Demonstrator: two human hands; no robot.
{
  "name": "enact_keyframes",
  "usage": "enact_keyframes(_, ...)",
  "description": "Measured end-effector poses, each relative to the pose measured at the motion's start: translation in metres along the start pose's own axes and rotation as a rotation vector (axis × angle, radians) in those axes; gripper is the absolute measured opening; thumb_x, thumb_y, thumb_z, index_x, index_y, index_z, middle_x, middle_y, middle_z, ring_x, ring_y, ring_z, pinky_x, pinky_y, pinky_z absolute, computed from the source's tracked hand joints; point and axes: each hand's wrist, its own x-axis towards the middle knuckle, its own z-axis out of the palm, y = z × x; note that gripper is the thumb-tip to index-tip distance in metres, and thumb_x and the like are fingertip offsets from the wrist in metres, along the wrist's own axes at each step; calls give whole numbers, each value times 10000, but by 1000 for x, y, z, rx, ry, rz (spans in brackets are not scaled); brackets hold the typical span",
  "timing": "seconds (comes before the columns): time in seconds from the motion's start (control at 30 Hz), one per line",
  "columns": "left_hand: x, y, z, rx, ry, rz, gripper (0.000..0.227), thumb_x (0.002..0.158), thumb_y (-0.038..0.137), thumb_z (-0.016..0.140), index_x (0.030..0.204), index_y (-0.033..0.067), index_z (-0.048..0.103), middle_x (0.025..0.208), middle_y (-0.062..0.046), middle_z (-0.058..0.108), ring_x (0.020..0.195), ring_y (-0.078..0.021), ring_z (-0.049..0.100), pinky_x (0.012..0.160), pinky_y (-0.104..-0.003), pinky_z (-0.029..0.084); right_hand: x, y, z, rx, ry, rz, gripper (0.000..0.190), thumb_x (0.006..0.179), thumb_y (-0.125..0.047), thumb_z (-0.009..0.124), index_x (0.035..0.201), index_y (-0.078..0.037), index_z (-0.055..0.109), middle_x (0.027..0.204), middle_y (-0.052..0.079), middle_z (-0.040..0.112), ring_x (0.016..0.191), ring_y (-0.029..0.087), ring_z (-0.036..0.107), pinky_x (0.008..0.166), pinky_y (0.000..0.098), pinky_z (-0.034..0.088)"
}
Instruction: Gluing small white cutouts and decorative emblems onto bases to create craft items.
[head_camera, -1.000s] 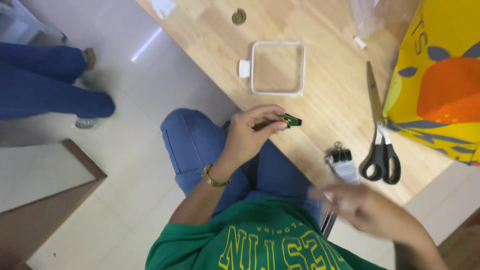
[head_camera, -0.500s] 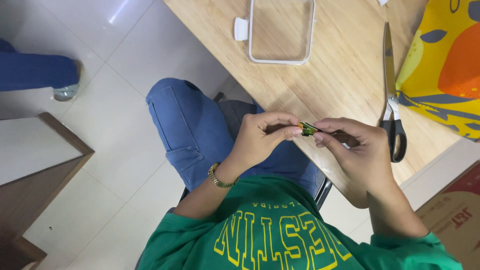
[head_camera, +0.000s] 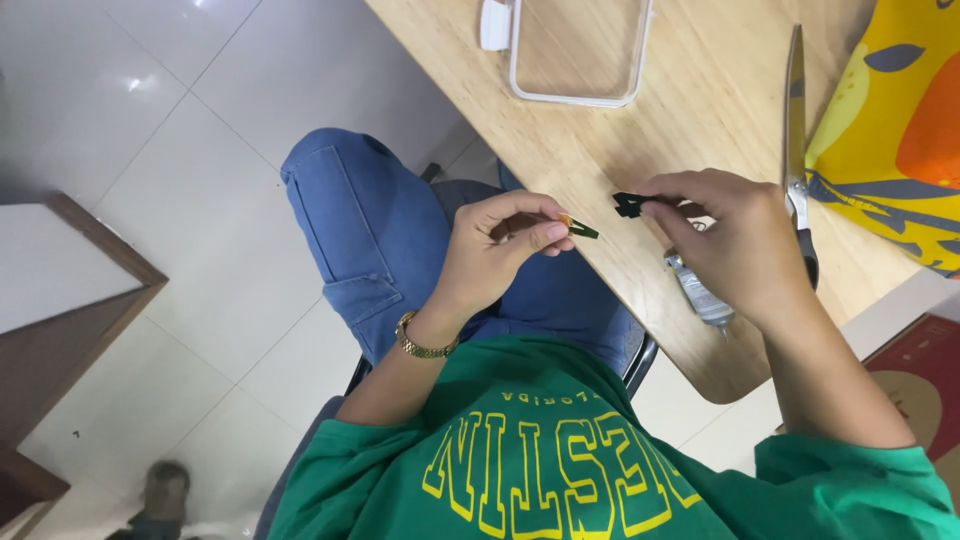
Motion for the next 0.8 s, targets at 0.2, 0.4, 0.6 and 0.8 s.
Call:
enact_keyframes(0.2,-12,1,-12,30,42,50,112,1006,75,673,1096,23,714,1038,-102,714,918,-216,771,795,-258,681,4,5,15,-176,-10,-122,214,984,26,744,1166,-73,798,1110,100,750,765,212,666,759,327,530)
enact_keyframes(0.4,-20,-7,-17,12,73,44,142,1026,101,647,1136,35,710,1090,-109,699,962,-221,762,855,-285,689,-2,12,18,-214,49,-136,131,996,36,773,1122,-1,776,1133,126,690,732,207,644,759,325,519)
enact_keyframes(0.6,-26,-13,-2,21,63,136,129,1028,34,634,1127,23,715,1108,-113,691,967,-195,740,938,-284,664,-16,-29,-4,-20,75,-88,88,1055,95,711,1141,89,732,1114,220,706,887,253,685,785,329,580)
enact_keyframes(0.8,-34,-15,25,134,72,264,107,1025,68,680,1117,89,732,1125,-68,710,1034,-135,721,963,-215,612,-41,-40,28,148,72,-177,165,960,65,788,1101,97,709,1066,215,717,910,268,694,895,352,539)
